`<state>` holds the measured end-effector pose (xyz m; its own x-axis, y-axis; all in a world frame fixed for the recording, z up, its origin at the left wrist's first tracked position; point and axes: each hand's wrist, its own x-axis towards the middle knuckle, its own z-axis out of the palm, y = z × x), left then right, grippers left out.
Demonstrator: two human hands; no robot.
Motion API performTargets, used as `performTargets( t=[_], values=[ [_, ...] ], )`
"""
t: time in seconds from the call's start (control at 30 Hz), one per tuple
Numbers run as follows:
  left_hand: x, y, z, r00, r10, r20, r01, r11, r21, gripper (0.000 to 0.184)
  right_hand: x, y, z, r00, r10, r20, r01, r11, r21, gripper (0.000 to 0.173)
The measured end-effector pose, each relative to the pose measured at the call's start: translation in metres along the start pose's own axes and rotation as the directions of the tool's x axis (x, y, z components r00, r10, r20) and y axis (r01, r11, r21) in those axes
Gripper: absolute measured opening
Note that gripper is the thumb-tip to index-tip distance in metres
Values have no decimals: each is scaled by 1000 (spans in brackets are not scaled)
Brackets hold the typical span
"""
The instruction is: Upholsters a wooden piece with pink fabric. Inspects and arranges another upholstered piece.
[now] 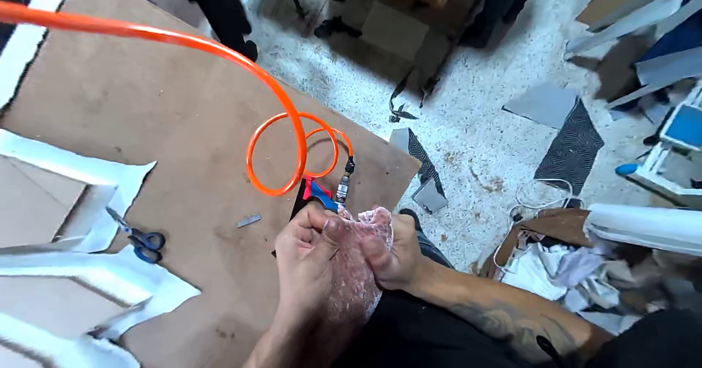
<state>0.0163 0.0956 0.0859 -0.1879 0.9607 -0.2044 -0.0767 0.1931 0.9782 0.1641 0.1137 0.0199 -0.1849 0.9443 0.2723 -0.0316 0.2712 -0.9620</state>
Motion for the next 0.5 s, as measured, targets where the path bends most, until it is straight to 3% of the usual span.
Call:
performTargets(
  t=[0.07,0.17,0.3,0.4,0.5],
  values=[
    [2,-1,-3,995,-100,16,102,988,-114,17,6,-8,3,997,72,-25,-71,997,29,68],
    [-1,-2,-4,986,-163,45,169,964,-207,21,11,-23,-9,988,146,56,-146,989,1,68],
    [-15,-6,-9,993,-92,70,105,972,-211,23,9,-37,-20,985,87,152,-79,995,-53,57],
    [-19,-10,-9,994,-61,91,76,981,-177,17,6,-49,-24,968,108,225,-78,987,-139,37],
    [-9,-12,-6,987,-88,133,104,987,-123,14,10,-57,-14,976,166,141,-130,964,-232,36]
  ],
)
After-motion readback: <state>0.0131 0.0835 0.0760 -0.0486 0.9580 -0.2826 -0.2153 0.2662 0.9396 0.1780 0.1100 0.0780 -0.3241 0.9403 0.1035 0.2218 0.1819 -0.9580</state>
